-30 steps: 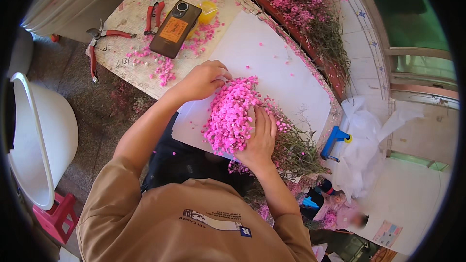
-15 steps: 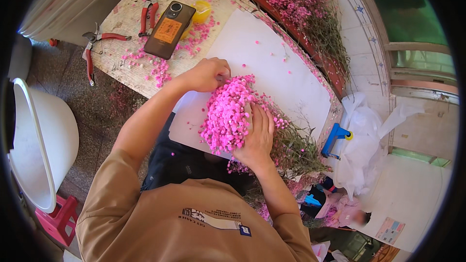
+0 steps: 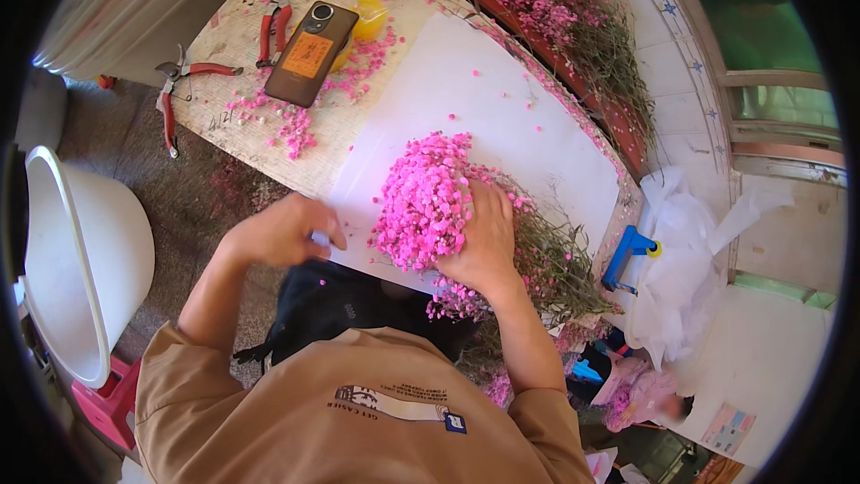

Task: The person gathers pink flowers into a bouquet, trims the stems with shears, and wraps the bouquet in white paper. The person places the finished bouquet into a white bucket.

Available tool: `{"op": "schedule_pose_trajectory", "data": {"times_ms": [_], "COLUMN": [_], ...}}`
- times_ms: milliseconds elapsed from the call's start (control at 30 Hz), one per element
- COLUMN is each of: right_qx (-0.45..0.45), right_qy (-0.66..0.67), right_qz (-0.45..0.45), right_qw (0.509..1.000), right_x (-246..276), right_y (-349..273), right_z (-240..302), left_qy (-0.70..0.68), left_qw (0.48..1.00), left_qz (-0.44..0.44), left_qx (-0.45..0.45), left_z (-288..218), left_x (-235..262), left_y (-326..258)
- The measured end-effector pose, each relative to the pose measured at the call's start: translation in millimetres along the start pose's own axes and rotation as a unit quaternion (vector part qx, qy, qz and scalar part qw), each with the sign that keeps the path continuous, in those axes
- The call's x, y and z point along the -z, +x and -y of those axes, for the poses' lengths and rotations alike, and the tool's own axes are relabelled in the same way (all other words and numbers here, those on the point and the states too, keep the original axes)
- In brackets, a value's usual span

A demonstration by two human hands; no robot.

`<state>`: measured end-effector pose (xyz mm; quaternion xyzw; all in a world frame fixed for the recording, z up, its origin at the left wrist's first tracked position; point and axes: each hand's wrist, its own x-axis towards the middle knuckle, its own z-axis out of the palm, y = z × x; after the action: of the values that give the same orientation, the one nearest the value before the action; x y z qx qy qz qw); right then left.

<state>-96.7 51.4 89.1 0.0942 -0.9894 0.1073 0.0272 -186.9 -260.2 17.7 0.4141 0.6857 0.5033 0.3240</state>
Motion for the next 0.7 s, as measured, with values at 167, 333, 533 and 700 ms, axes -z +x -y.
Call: {"op": "schedule_pose_trajectory", "data": {"times_ms": [167, 333, 533, 700], "right_qx": [0.009, 0.037, 0.025, 0.004], "right_qy": [-0.038, -0.061, -0.071, -0.053], "right_qz": [-0.009, -0.034, -0.039, -0.015], "right_qw": [0.999, 0.997, 0.996, 0.998], "right_x": [-3, -5, -9, -6], "right_y": [-3, -8, -11, -9], "right_z": [10, 10, 20, 18], "left_qy": [-0.010, -0.064, 0.014, 0.010], "left_qw": [0.992, 0.964, 0.992, 0.990], "left_qz": [-0.125, -0.259, -0.128, -0.140], "left_qx": [-0.024, 0.018, -0.016, 0.023], "left_z": [-25, 16, 26, 29], "left_x": [0, 12, 22, 17], "left_y": [16, 111, 150, 152]}}
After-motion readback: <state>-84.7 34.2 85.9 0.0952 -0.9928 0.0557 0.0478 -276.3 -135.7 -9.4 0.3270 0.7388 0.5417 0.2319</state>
